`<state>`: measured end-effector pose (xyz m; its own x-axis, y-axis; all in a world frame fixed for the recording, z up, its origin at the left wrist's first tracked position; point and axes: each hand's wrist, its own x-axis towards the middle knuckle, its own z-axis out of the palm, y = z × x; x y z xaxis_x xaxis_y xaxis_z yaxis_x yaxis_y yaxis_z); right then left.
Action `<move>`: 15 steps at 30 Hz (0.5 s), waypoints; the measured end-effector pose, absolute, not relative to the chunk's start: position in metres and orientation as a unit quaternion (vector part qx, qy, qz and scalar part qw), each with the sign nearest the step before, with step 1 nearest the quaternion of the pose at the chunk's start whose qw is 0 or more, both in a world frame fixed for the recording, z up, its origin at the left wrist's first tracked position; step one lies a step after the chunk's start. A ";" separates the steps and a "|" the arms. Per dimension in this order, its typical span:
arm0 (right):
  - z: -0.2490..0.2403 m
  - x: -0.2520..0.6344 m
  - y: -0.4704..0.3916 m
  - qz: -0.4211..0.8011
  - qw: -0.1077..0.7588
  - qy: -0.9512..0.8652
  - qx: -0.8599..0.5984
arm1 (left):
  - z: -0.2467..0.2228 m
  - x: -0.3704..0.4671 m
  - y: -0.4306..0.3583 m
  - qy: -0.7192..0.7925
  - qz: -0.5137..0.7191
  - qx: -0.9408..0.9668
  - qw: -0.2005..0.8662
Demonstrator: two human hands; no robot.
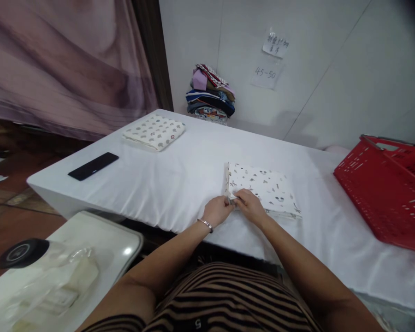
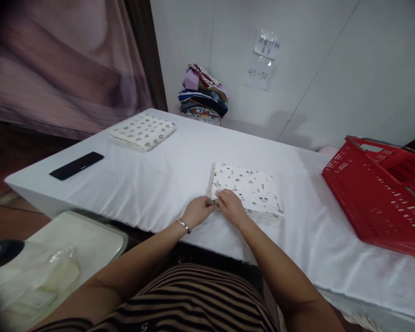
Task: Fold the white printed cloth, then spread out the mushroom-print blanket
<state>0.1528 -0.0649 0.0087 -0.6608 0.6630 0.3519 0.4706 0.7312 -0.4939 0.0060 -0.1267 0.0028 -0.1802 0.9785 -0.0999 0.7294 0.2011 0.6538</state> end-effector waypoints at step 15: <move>0.006 0.155 -0.064 0.104 0.239 -0.934 -0.245 | -0.008 -0.004 -0.115 0.685 0.368 0.427 0.462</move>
<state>0.1549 -0.0644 0.0063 -0.7664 0.5065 0.3951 0.4074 0.8588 -0.3107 -0.0036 -0.1151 -0.0078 -0.2086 0.9246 -0.3187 0.2455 0.3650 0.8981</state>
